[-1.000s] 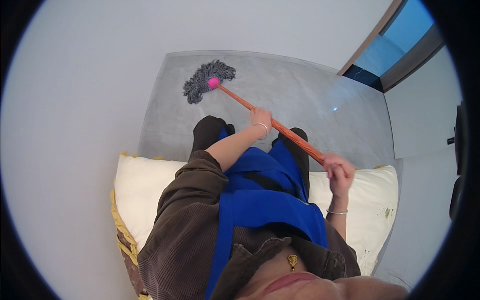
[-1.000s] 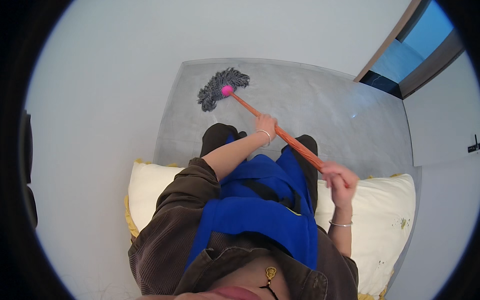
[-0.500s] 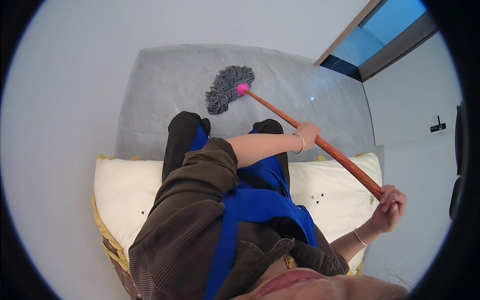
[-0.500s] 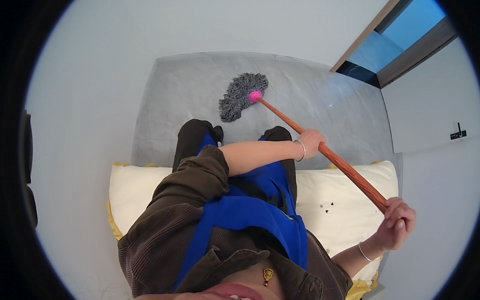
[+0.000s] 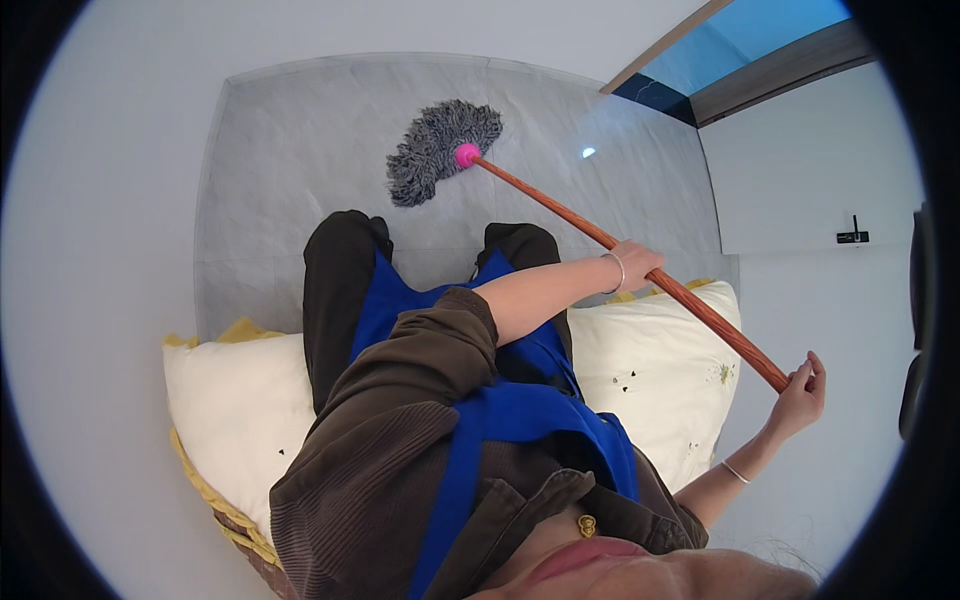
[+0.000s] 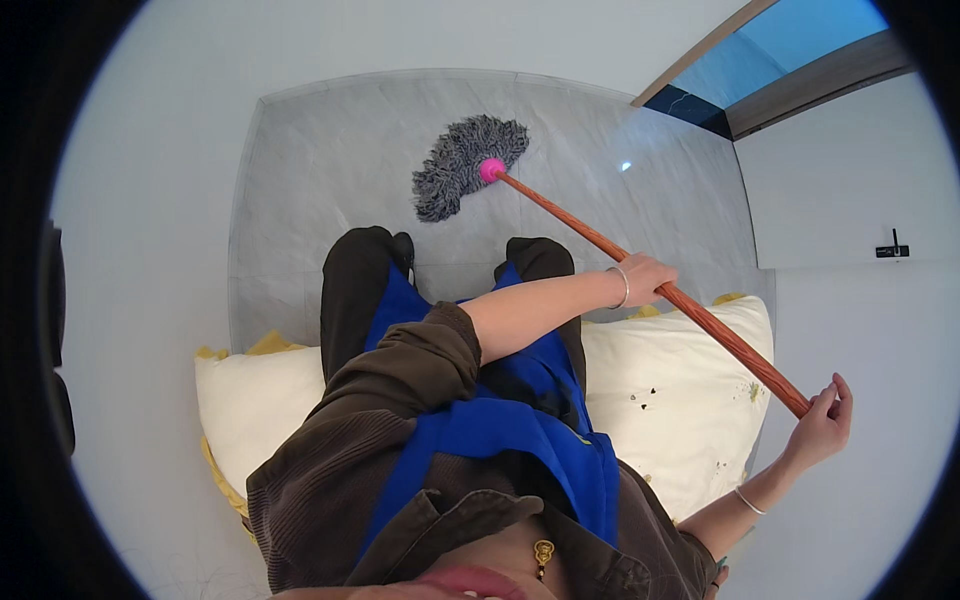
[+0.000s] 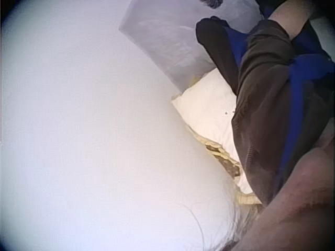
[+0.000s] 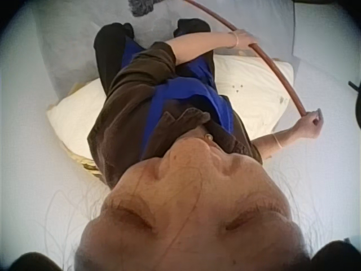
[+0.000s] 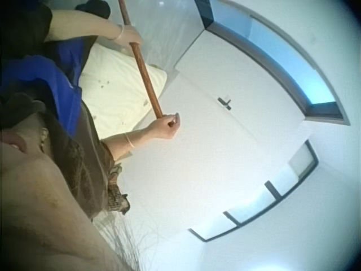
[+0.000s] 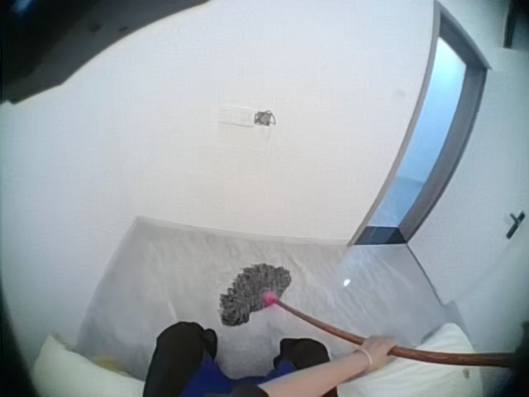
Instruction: The person mops a tiled floor using a long-handled mop with a gray head and pink connector. They move the mop back and forth across the floor near a bed with a yellow and white cover, maintaining a consistent cleaning motion throughout the clip.
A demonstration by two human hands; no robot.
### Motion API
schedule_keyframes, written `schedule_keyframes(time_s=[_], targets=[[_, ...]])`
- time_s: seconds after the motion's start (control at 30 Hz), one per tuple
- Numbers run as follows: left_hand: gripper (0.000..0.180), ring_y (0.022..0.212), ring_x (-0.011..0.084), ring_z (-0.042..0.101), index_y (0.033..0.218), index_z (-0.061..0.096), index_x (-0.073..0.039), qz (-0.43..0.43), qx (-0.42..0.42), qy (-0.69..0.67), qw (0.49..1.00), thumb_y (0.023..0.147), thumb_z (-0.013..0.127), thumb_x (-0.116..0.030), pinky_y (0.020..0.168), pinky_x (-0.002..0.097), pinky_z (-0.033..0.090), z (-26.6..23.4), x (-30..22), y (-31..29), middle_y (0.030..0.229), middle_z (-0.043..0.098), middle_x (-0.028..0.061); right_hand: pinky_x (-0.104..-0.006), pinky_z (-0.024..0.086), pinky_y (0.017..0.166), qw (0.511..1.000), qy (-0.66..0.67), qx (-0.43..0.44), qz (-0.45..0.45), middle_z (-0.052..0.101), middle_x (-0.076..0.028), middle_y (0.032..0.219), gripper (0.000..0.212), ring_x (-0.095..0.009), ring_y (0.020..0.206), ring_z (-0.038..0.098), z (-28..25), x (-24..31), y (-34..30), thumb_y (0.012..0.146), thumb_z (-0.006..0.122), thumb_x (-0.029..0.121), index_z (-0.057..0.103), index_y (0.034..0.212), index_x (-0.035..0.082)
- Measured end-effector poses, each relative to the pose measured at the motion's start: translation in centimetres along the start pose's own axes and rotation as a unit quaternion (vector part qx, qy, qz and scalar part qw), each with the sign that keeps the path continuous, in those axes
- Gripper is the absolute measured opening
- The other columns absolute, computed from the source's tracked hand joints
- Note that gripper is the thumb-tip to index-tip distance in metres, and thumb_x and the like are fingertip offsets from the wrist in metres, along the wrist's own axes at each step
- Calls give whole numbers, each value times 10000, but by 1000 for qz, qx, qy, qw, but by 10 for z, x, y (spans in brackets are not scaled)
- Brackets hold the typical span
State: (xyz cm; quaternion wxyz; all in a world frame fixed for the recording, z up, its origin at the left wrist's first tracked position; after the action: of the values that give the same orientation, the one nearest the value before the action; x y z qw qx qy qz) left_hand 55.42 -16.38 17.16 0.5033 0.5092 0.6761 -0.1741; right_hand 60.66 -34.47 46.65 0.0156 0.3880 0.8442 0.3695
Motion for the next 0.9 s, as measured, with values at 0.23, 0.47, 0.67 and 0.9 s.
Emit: schedule_keyframes(time_s=[0.23,0.47,0.67,0.9], targets=[[102,776,285,573,829,557,-94,37,18,11,999,734,564,-128,702,398,423,7,-2,2,771,601,94,-264,393,465,984,-156,84,10,529,-23,553,174,-89,503,509,8,-19,10,827,510,130,645,921,74],[138,831,267,580,852,567,-101,24,27,2,999,716,566,-122,746,396,415,-5,10,-4,821,610,85,-292,402,472,980,-196,40,-10,524,-12,555,196,-107,508,525,12,-2,8,809,502,219,651,907,137],[117,796,295,565,826,553,-94,14,-22,21,999,710,544,-92,704,410,423,-34,40,-24,797,597,102,-307,416,493,979,-197,35,-47,561,-27,589,195,-140,524,541,36,26,-10,793,508,239,650,873,133],[156,842,284,557,835,563,-102,-65,-89,99,989,684,542,-70,756,404,407,-90,116,-60,819,597,92,-351,445,524,983,-141,67,-102,620,-84,666,181,-219,579,581,115,61,-45,773,523,232,657,832,126]])
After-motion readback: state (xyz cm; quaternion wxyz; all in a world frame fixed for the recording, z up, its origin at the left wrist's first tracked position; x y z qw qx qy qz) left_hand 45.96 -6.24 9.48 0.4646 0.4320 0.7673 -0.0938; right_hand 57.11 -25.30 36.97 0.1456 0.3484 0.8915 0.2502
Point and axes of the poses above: each hand's wrist, its own y-axis towards the middle knuckle, its own z-axis out of the palm, x = y × z, the point moved 7 cm from there along y, towards the middle knuckle
